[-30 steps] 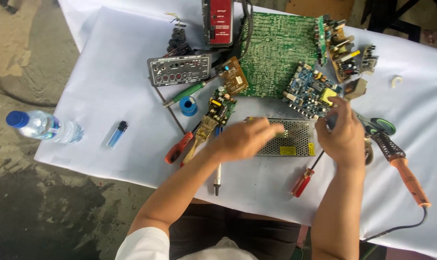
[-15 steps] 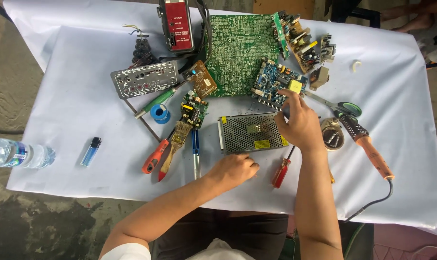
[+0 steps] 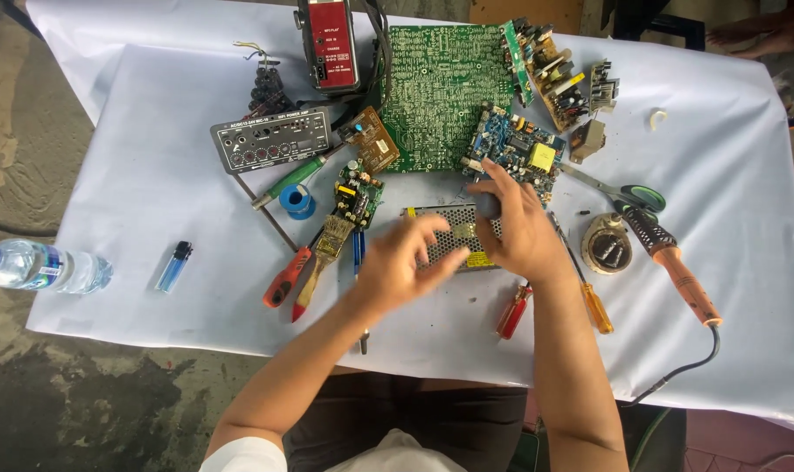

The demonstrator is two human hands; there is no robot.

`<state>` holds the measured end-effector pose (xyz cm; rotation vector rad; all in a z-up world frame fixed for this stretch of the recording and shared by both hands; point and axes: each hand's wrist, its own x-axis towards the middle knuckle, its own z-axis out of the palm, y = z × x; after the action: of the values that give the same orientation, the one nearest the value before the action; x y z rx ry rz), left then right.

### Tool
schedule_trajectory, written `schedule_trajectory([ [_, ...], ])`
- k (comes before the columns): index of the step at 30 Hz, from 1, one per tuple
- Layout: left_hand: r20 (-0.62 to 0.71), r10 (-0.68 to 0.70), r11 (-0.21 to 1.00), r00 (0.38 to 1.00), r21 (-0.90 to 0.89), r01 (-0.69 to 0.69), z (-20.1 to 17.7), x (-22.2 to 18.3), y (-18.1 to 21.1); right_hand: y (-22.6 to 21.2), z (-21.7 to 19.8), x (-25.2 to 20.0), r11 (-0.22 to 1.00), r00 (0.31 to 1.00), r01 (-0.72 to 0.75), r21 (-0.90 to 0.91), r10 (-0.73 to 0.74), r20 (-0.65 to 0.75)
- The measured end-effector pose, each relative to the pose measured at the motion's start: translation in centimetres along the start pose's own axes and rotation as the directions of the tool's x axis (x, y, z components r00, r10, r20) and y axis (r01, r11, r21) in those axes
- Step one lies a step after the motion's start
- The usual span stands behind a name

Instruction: Disassembling a power supply unit and inspecting multiple circuit boards on a workbench using a screwdriver.

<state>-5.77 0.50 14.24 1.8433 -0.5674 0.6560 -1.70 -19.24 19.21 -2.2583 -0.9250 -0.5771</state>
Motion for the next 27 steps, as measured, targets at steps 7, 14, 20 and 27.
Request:
schedule_trajectory([
  [7,0.326,-0.053,0.996,0.944,-0.047,0.073,-3.5,3.4,-0.6,-0.4,3.7,-0.7,0.968,0.973,0.231,-0.096,-0.232,-0.006],
  [14,0.281,-0.045,0.996,0.959,-0.062,0.065,-4.9,3.1,-2.0,-0.6,3.4,0.1,0.975,0.977,0.211,-0.07,-0.213,-0.016],
  [20,0.119,-0.388,0.921,0.914,0.026,0.388,-9.6,0.9,-3.1,1.1,1.7,-0.3,0.992,0.994,-0.058,-0.109,0.067,0.082],
  [27,0.259,-0.431,0.9,0.864,0.054,0.433,-11.5,-2.5,-0.2,3.2,2.5,-1.2,0.964,0.94,-0.229,-0.135,0.255,0.227],
])
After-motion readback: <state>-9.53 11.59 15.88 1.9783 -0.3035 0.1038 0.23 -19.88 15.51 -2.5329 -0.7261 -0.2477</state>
